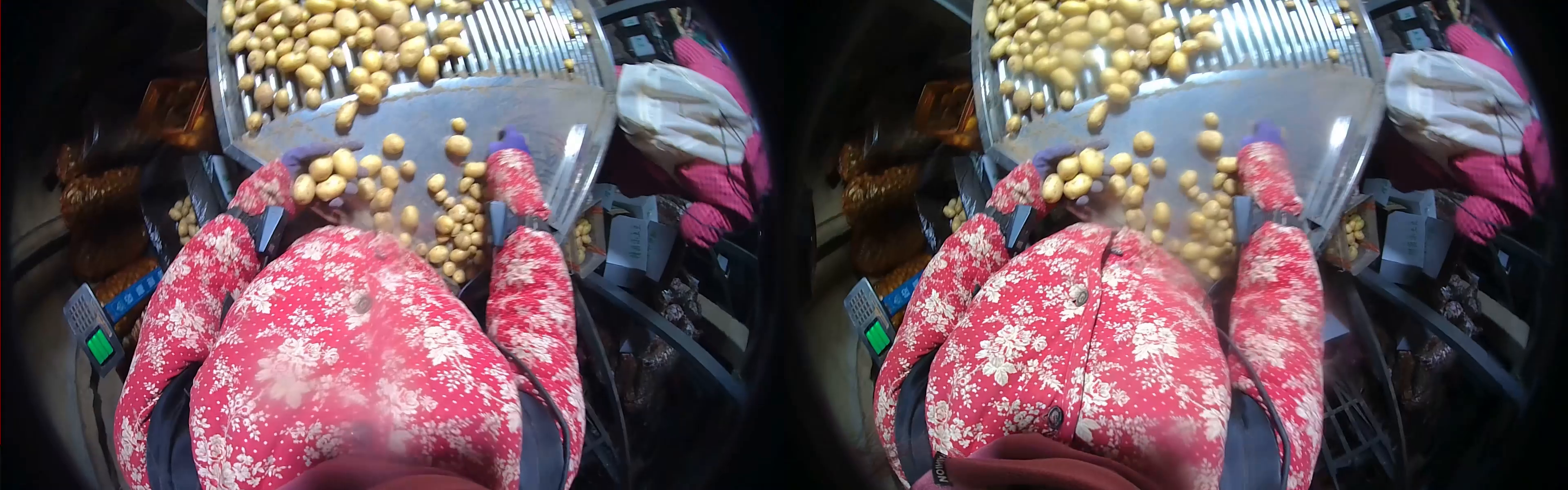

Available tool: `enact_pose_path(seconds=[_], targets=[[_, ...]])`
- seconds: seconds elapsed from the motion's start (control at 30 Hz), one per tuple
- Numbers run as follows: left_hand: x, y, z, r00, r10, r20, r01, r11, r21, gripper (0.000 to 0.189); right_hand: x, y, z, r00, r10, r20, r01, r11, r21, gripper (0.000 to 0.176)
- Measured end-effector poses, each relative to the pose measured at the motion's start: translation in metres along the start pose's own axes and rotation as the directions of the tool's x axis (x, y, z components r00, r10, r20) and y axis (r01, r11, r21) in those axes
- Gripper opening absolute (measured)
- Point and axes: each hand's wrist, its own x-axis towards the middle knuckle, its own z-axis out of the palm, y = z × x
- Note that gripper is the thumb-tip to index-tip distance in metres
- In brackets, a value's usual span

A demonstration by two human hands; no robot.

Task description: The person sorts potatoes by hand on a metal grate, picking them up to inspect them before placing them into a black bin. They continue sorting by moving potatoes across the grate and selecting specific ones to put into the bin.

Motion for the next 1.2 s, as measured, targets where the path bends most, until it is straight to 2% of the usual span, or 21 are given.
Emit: enact_pose_path(seconds=[0.17, 0.27, 0.3, 0.37, 0.4, 0.43, 0.47, 0.5, 0.53, 0.57, 0.6, 0.63, 0.67, 0.73, 0.77, 0.87, 0.97, 1.1, 1.13, 1.17, 1.2], targets=[[0.016, -0.012, -0.005, 0.999, 0.051, -0.012, -0.052, 0.981, -0.189, 0.058, 0.018, 0.019, 0.001, 0.996, -0.021, 0.092, 0.017, 0.999, 0.04, 0.026], [0.016, -0.021, 0.002, 0.988, 0.153, -0.022, -0.154, 0.971, -0.182, 0.058, 0.006, 0.025, -0.005, 0.986, -0.156, 0.054, 0.137, 0.955, 0.263, 0.014], [0.014, -0.024, 0.004, 0.981, 0.191, -0.033, -0.194, 0.964, -0.182, 0.058, -0.002, 0.018, -0.011, 0.982, -0.167, 0.088, 0.102, 0.86, 0.501, 0.011], [0.0, -0.032, 0.009, 0.964, 0.256, -0.067, -0.264, 0.943, -0.204, 0.059, -0.028, -0.021, -0.032, 0.946, -0.162, 0.282, -0.199, 0.396, 0.896, 0.005], [-0.005, -0.036, 0.009, 0.954, 0.286, -0.093, -0.3, 0.925, -0.234, 0.059, -0.045, -0.049, -0.043, 0.91, -0.208, 0.358, -0.317, 0.205, 0.926, 0.006], [-0.014, -0.039, 0.006, 0.939, 0.321, -0.122, -0.342, 0.903, -0.26, 0.059, -0.073, -0.086, -0.062, 0.878, -0.277, 0.39, -0.369, 0.127, 0.921, 0.008], [-0.026, -0.041, 0.001, 0.922, 0.354, -0.158, -0.386, 0.878, -0.284, 0.059, -0.107, -0.124, -0.074, 0.883, -0.312, 0.35, -0.312, 0.167, 0.935, 0.009], [-0.04, -0.045, -0.005, 0.901, 0.384, -0.202, -0.431, 0.849, -0.308, 0.059, -0.108, -0.131, -0.059, 0.796, -0.569, 0.205, 0.058, 0.408, 0.911, 0.01], [-0.057, -0.049, -0.011, 0.876, 0.414, -0.246, -0.478, 0.815, -0.328, 0.06, -0.109, -0.137, -0.044, 0.612, -0.791, 0.021, 0.59, 0.473, 0.654, 0.012], [-0.077, -0.054, -0.02, 0.849, 0.439, -0.296, -0.523, 0.776, -0.352, 0.06, -0.11, -0.144, -0.03, 0.384, -0.912, -0.147, 0.879, 0.312, 0.361, 0.013], [-0.097, -0.06, -0.028, 0.819, 0.458, -0.346, -0.568, 0.737, -0.368, 0.06, -0.122, -0.172, -0.034, 0.524, -0.765, 0.375, 0.353, 0.596, 0.721, 0.005], [-0.12, -0.066, -0.036, 0.786, 0.476, -0.394, -0.612, 0.692, -0.383, 0.06, -0.134, -0.193, -0.02, 0.413, -0.703, 0.579, 0.006, 0.638, 0.77, 0.007], [-0.142, -0.074, -0.044, 0.753, 0.488, -0.442, -0.652, 0.647, -0.396, 0.06, -0.145, -0.212, 0.002, 0.245, -0.693, 0.678, -0.212, 0.644, 0.735, 0.009], [-0.192, -0.092, -0.058, 0.683, 0.493, -0.54, -0.725, 0.547, -0.418, 0.061, -0.168, -0.263, 0.033, -0.022, -0.729, 0.684, -0.362, 0.644, 0.675, 0.015], [-0.215, -0.102, -0.062, 0.652, 0.489, -0.58, -0.754, 0.499, -0.428, 0.061, -0.179, -0.296, 0.04, -0.069, -0.747, 0.661, -0.388, 0.63, 0.672, 0.017], [-0.26, -0.139, -0.085, 0.612, 0.466, -0.639, -0.791, 0.349, -0.502, 0.059, -0.183, -0.415, 0.03, 0.181, -0.832, 0.524, -0.156, 0.502, 0.851, 0.023], [-0.283, -0.153, -0.086, 0.509, 0.422, -0.751, -0.858, 0.172, -0.485, 0.05, -0.152, -0.508, 0.048, 0.429, -0.86, 0.278, -0.103, 0.259, 0.96, 0.035], [-0.299, -0.168, -0.094, 0.435, 0.416, -0.798, -0.874, -0.016, -0.485, 0.045, -0.135, -0.581, -0.003, 0.561, -0.827, -0.023, 0.207, 0.114, 0.972, 0.039], [-0.297, -0.173, -0.101, 0.406, 0.423, -0.81, -0.89, -0.021, -0.456, 0.044, -0.127, -0.584, 0.002, 0.509, -0.855, -0.094, 0.354, 0.108, 0.929, 0.041], [-0.294, -0.181, -0.112, 0.374, 0.425, -0.824, -0.904, -0.032, -0.426, 0.044, -0.122, -0.566, 0.028, 0.351, -0.92, -0.174, 0.6, 0.078, 0.796, 0.043], [-0.293, -0.188, -0.121, 0.333, 0.423, -0.843, -0.921, -0.046, -0.387, 0.044, -0.116, -0.535, 0.065, 0.118, -0.968, -0.22, 0.821, -0.029, 0.57, 0.046]])
